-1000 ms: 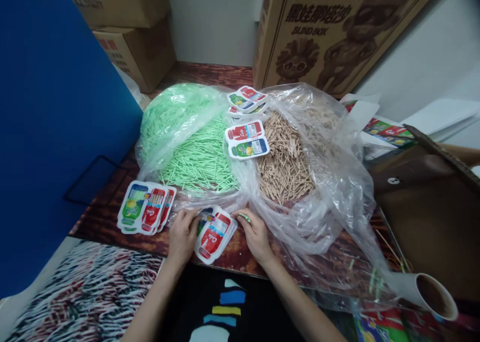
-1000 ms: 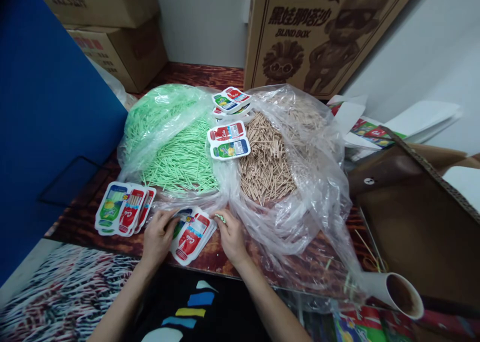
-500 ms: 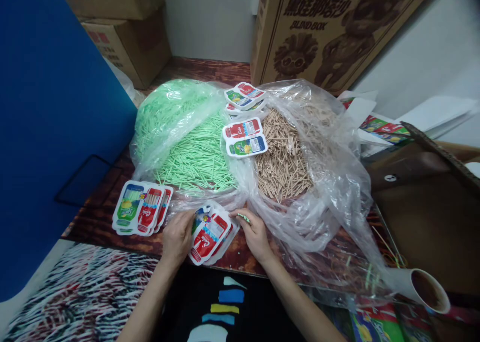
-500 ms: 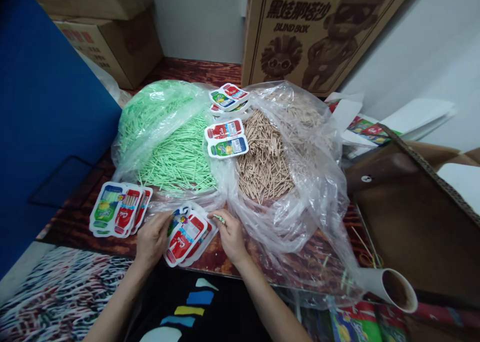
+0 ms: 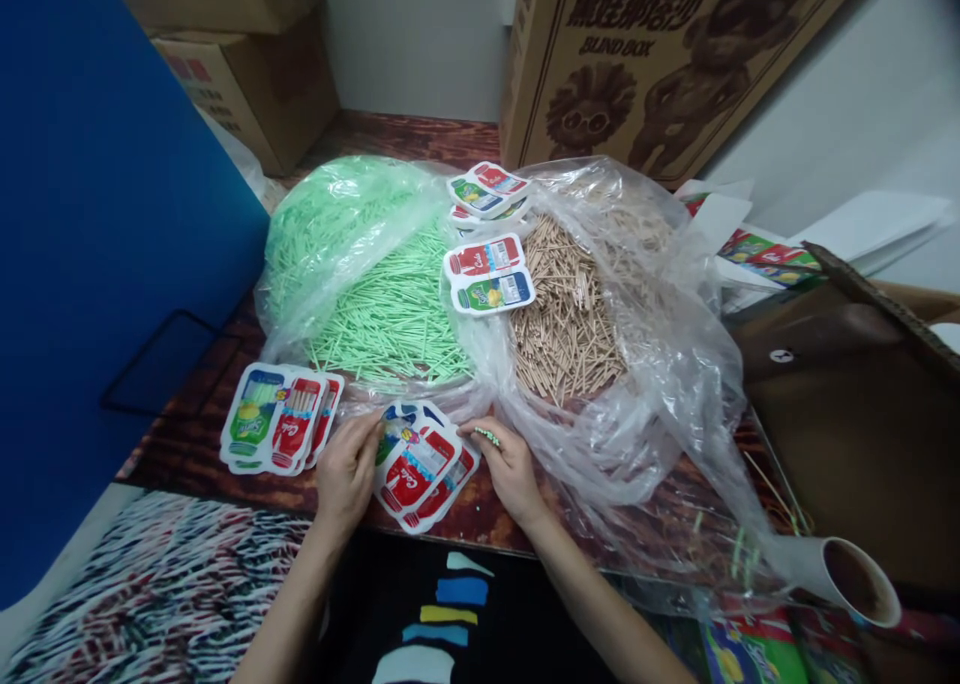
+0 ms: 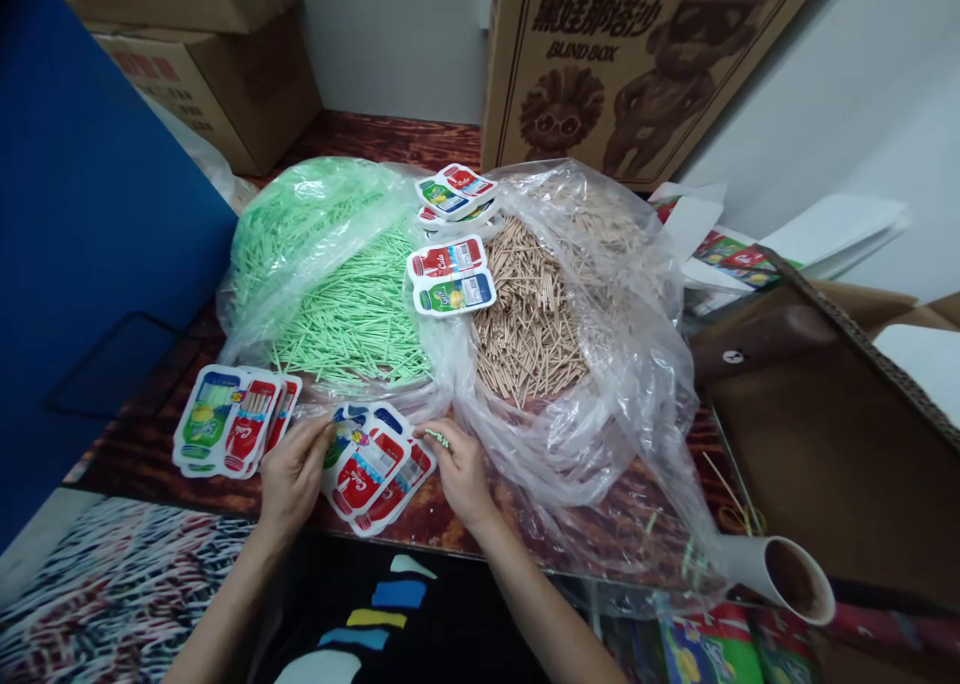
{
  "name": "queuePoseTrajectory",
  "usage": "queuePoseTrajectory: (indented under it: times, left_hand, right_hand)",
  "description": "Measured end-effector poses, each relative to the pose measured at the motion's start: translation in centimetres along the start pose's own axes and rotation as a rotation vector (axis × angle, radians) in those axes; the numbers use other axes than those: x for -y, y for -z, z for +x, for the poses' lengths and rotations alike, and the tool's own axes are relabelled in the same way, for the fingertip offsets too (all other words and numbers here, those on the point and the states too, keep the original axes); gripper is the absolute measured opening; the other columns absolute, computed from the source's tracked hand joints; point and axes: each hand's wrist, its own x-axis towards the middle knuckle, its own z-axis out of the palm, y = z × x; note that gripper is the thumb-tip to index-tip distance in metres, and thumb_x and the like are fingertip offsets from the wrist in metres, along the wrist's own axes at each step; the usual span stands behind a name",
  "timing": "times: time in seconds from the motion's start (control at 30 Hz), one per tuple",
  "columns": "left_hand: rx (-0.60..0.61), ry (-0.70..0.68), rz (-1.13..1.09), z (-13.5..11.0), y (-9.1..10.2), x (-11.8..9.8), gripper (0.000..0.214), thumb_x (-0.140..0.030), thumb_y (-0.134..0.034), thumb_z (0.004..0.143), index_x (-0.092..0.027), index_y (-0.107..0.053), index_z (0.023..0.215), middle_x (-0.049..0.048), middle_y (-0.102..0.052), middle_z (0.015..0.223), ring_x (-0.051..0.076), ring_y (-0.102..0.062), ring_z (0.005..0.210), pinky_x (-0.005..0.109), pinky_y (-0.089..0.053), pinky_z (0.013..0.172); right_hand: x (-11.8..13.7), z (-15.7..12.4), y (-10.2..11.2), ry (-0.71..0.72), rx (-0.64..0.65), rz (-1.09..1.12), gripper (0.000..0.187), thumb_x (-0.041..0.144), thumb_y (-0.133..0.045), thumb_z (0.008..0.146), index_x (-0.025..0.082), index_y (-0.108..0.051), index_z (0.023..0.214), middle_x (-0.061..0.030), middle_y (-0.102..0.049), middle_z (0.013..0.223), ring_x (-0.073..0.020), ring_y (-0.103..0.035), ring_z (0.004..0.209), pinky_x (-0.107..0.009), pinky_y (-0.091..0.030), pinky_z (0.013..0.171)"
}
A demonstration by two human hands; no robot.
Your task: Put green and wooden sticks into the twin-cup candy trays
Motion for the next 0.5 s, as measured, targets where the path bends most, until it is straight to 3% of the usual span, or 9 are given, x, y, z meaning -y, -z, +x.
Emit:
queuePoseTrajectory:
  times: [0.37, 0.5]
  left_hand:
    - [-0.036, 0.118, -0.119, 0.3, -0.2, -1.1, 0.021, -0.028, -0.055, 0.089, -0.018, -0.07, 0.099, 0.0058, -0.071, 0.093, 0.019, -0.066, 0.084, 0.03, -0.053, 0.077]
    - [-0.022, 0.135, -0.159, 0.2, -0.7, -1.7, 0.02, -0.029, -0.055, 0.088, -0.018, -0.07, 0.096, 0.0063, -0.072, 0.092, 0.019, -0.067, 0.084, 0.031, -0.054, 0.077]
  right_hand:
    - [0.8, 0.3, 0.2, -0.071, -0.004, 0.042, 0.019, 0.032, -0.052, 0.09, 0.02, -0.067, 0.088, -0.0043, -0.07, 0.087, -0.0195, -0.065, 0.087, -0.031, -0.049, 0.081]
    - [2.6, 2.4, 0.5, -0.107, 0.079, 0.094, 0.021, 0.033, -0.051, 0.089, 0.019, -0.065, 0.098, -0.0029, -0.069, 0.079, -0.0165, -0.064, 0.072, -0.028, -0.05, 0.07]
